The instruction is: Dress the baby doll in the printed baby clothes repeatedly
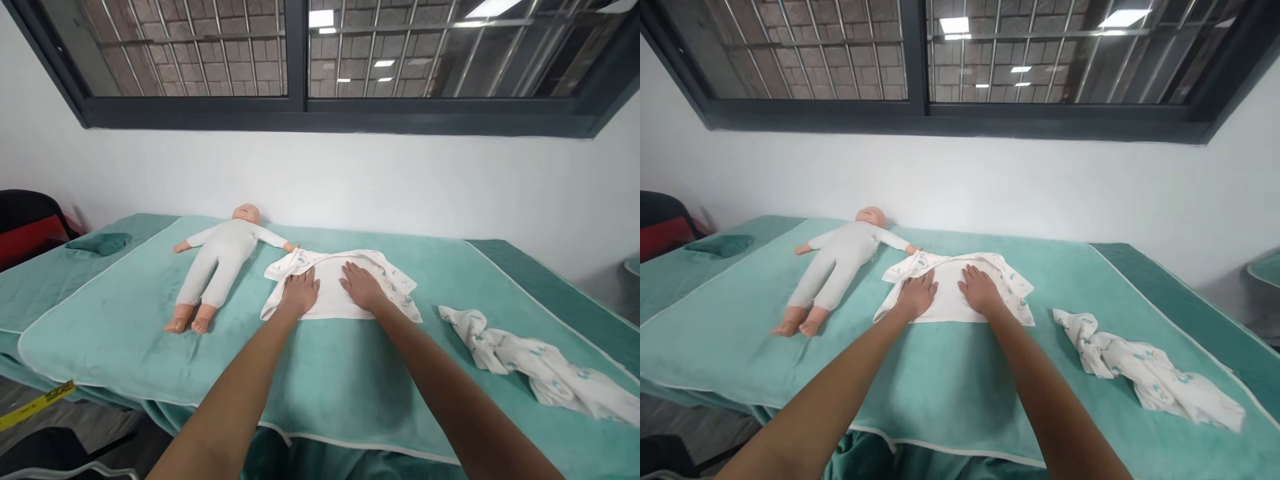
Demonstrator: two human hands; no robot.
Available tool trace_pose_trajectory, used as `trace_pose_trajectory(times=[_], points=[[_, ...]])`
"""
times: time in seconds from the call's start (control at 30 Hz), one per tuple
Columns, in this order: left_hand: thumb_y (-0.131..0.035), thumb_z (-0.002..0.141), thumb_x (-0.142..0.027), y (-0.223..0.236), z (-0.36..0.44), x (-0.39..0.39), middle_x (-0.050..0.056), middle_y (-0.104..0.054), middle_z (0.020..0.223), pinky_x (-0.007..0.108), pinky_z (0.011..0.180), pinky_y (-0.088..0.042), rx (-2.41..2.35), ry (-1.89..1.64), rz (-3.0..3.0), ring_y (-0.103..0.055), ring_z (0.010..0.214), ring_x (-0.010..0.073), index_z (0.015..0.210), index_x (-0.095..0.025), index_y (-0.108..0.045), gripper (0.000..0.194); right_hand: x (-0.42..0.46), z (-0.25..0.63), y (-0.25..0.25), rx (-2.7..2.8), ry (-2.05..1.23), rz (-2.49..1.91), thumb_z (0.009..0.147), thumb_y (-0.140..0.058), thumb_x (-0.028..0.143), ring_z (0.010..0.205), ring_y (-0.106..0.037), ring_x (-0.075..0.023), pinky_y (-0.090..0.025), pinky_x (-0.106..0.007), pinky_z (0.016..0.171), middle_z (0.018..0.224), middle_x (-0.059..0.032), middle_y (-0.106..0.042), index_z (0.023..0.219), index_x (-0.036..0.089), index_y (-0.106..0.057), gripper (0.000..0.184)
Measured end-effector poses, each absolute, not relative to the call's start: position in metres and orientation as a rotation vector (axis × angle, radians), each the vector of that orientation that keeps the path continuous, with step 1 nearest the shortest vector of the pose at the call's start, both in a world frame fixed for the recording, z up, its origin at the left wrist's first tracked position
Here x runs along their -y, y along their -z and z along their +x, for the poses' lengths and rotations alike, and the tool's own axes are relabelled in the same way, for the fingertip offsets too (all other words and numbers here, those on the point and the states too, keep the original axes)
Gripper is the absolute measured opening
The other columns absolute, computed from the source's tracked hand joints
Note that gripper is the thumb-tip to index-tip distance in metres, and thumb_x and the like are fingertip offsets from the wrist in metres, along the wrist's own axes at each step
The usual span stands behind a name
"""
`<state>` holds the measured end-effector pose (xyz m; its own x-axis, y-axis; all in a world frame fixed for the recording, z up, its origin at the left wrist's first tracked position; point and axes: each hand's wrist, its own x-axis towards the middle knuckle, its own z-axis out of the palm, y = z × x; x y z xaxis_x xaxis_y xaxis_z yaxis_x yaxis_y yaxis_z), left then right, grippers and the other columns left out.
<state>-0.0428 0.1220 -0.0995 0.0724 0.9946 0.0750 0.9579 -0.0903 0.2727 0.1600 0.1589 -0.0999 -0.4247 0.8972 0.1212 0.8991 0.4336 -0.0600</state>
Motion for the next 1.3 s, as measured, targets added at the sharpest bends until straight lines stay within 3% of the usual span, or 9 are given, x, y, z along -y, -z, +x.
trace_pose_trajectory(times=[0.3, 0.5, 0.57, 0.7, 0.83, 0.97, 1.07, 1.2, 1.3], points=[[-0.027, 0.098, -0.048, 0.105, -0.063, -0.086, 0.009, -0.023, 0.160, 0.046, 0.119, -0.020, -1.815, -0.388, 2.248, -0.017, 0.148, 0.0282, 0.149, -0.022, -0.034, 0.058, -0.119, 0.157, 0.103, 2.587, -0.046, -1.623, 0.099, -0.021, 0.051, 0.148, -0.017, -0.0244, -0.023, -0.046, 0.116, 0.160, -0.0113, -0.023, 0.150, 0.014, -0.034, 0.064], [-0.026, 0.098, -0.047, 0.107, -0.079, -0.054, 0.003, -0.018, 0.162, 0.047, 0.114, -0.033, -1.723, -0.473, 2.169, -0.012, 0.150, 0.0247, 0.148, -0.029, -0.035, 0.054, -0.104, 0.156, 0.103, 2.621, -0.087, -1.615, 0.098, -0.019, 0.055, 0.149, -0.014, -0.0247, -0.020, -0.048, 0.117, 0.161, -0.0099, -0.021, 0.151, 0.016, -0.031, 0.067], [-0.027, 0.098, -0.040, 0.107, -0.080, -0.046, 0.005, -0.018, 0.162, 0.044, 0.112, -0.037, -1.770, -0.564, 2.178, -0.014, 0.149, 0.0232, 0.147, -0.025, -0.036, 0.052, -0.101, 0.155, 0.103, 2.624, -0.086, -1.617, 0.098, -0.018, 0.054, 0.149, -0.013, -0.0245, -0.020, -0.047, 0.117, 0.161, -0.0100, -0.021, 0.151, 0.015, -0.031, 0.067], [-0.037, 0.092, -0.023, 0.108, -0.081, -0.039, 0.013, -0.017, 0.161, 0.046, 0.118, -0.026, -1.990, -0.851, 2.234, -0.009, 0.150, 0.0273, 0.142, -0.013, -0.041, 0.052, -0.096, 0.154, 0.102, 2.609, -0.083, -1.624, 0.098, -0.019, 0.053, 0.149, -0.013, -0.0236, -0.020, -0.047, 0.117, 0.160, -0.0097, -0.023, 0.151, 0.016, -0.032, 0.066], [-0.040, 0.089, -0.019, 0.105, -0.084, -0.038, 0.013, -0.036, 0.153, 0.043, 0.116, -0.030, -1.997, -1.100, 2.229, -0.028, 0.144, 0.0260, 0.133, -0.015, -0.050, 0.045, -0.095, 0.153, 0.099, 2.598, -0.104, -1.644, 0.098, -0.019, 0.054, 0.149, -0.014, -0.0227, -0.020, -0.046, 0.117, 0.161, -0.0088, -0.022, 0.151, 0.017, -0.031, 0.066], [-0.036, 0.090, -0.017, 0.087, -0.098, -0.054, 0.011, -0.058, 0.128, 0.035, 0.109, -0.037, -1.997, -1.357, 1.962, -0.049, 0.125, 0.0215, 0.119, -0.018, -0.058, 0.037, -0.094, 0.152, 0.095, 2.600, -0.139, -1.658, 0.098, -0.019, 0.054, 0.149, -0.013, -0.0223, -0.019, -0.045, 0.117, 0.161, -0.0078, -0.020, 0.151, 0.017, -0.031, 0.066], [-0.044, 0.083, -0.013, 0.071, -0.114, -0.081, 0.010, -0.058, 0.128, 0.039, 0.110, -0.034, -2.105, -1.257, 1.583, -0.046, 0.127, 0.0251, 0.114, -0.020, -0.061, 0.036, -0.093, 0.152, 0.093, 2.590, -0.155, -1.662, 0.098, -0.019, 0.054, 0.149, -0.013, -0.0215, -0.018, -0.045, 0.118, 0.161, -0.0068, -0.020, 0.152, 0.018, -0.029, 0.066], [-0.069, 0.064, -0.014, 0.067, -0.132, -0.117, 0.018, -0.058, 0.125, 0.051, 0.110, -0.028, -2.101, -1.159, 1.342, -0.037, 0.133, 0.0398, 0.091, -0.016, -0.064, 0.027, -0.092, 0.152, 0.092, 2.572, -0.171, -1.671, 0.098, -0.021, 0.054, 0.149, -0.013, -0.0210, -0.018, -0.044, 0.118, 0.161, -0.0061, -0.021, 0.152, 0.019, -0.029, 0.065], [-0.075, 0.062, -0.015, 0.069, -0.140, -0.139, 0.015, -0.066, 0.107, 0.048, 0.106, -0.035, -2.001, -1.194, 1.164, -0.044, 0.128, 0.0376, 0.075, -0.017, -0.061, 0.019, -0.093, 0.152, 0.092, 2.563, -0.164, -1.668, 0.098, -0.023, 0.053, 0.149, -0.014, -0.0210, -0.019, -0.044, 0.117, 0.161, -0.0055, -0.023, 0.152, 0.020, -0.031, 0.064]])
